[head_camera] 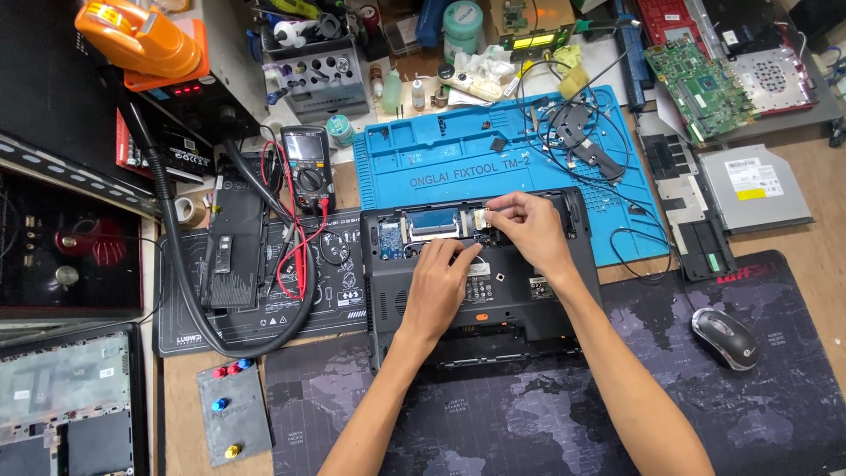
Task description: Connecting internal ribbon cables and routing wires inside a laptop chassis on a repair bench.
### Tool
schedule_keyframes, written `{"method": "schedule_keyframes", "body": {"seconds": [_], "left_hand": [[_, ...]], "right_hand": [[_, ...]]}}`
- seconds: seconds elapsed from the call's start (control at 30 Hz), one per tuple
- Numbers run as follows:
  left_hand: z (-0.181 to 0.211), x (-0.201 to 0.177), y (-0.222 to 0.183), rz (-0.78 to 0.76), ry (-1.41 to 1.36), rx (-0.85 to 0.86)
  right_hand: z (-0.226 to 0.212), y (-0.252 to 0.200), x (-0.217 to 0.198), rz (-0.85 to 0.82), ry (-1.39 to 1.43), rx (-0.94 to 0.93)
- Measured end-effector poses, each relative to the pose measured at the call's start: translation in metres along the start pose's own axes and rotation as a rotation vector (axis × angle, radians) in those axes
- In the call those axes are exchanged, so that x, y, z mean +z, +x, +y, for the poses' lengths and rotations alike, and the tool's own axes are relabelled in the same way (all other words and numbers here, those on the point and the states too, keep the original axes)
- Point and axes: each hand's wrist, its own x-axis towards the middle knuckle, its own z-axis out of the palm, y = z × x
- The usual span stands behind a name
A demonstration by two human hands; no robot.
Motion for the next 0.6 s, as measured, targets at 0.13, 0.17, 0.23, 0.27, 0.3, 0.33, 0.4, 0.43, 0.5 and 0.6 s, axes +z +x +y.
{"method": "schedule_keyframes", "body": {"seconds": [0.13, 0.17, 0.23, 0.27, 0.3, 0.33, 0.4, 0.43, 0.5, 0.6], "left_hand": [[0.000, 0.001, 0.000, 0.000, 0.007, 0.008], [-0.001, 0.001, 0.000, 0.003, 0.003, 0.009], [-0.001, 0.001, 0.000, 0.006, 0.000, 0.011], [-0.001, 0.001, 0.000, 0.010, 0.005, 0.016], [-0.001, 0.001, 0.000, 0.014, 0.010, 0.020], [0.000, 0.001, 0.000, 0.015, 0.010, 0.021], [0.000, 0.001, 0.000, 0.012, 0.009, 0.013], [-0.001, 0.002, 0.000, 0.014, 0.009, 0.014], [-0.001, 0.002, 0.000, 0.017, 0.019, 0.016], [0.000, 0.001, 0.001, 0.018, 0.011, 0.024]], "right_hand": [[-0.002, -0.002, -0.001, 0.002, 0.000, 0.001], [-0.003, -0.002, -0.001, -0.002, 0.000, 0.005], [-0.005, -0.002, -0.002, -0.006, 0.000, 0.009], [-0.005, -0.001, -0.001, -0.010, -0.003, 0.012], [-0.005, -0.001, -0.001, -0.012, -0.007, 0.014], [-0.006, -0.001, -0.002, -0.012, -0.007, 0.013], [-0.008, -0.002, -0.002, -0.019, -0.007, 0.018], [-0.009, -0.002, -0.002, -0.018, -0.007, 0.016], [-0.009, -0.002, -0.001, -0.025, -0.023, 0.022], [-0.011, -0.003, -0.002, -0.018, -0.035, 0.019]]}}
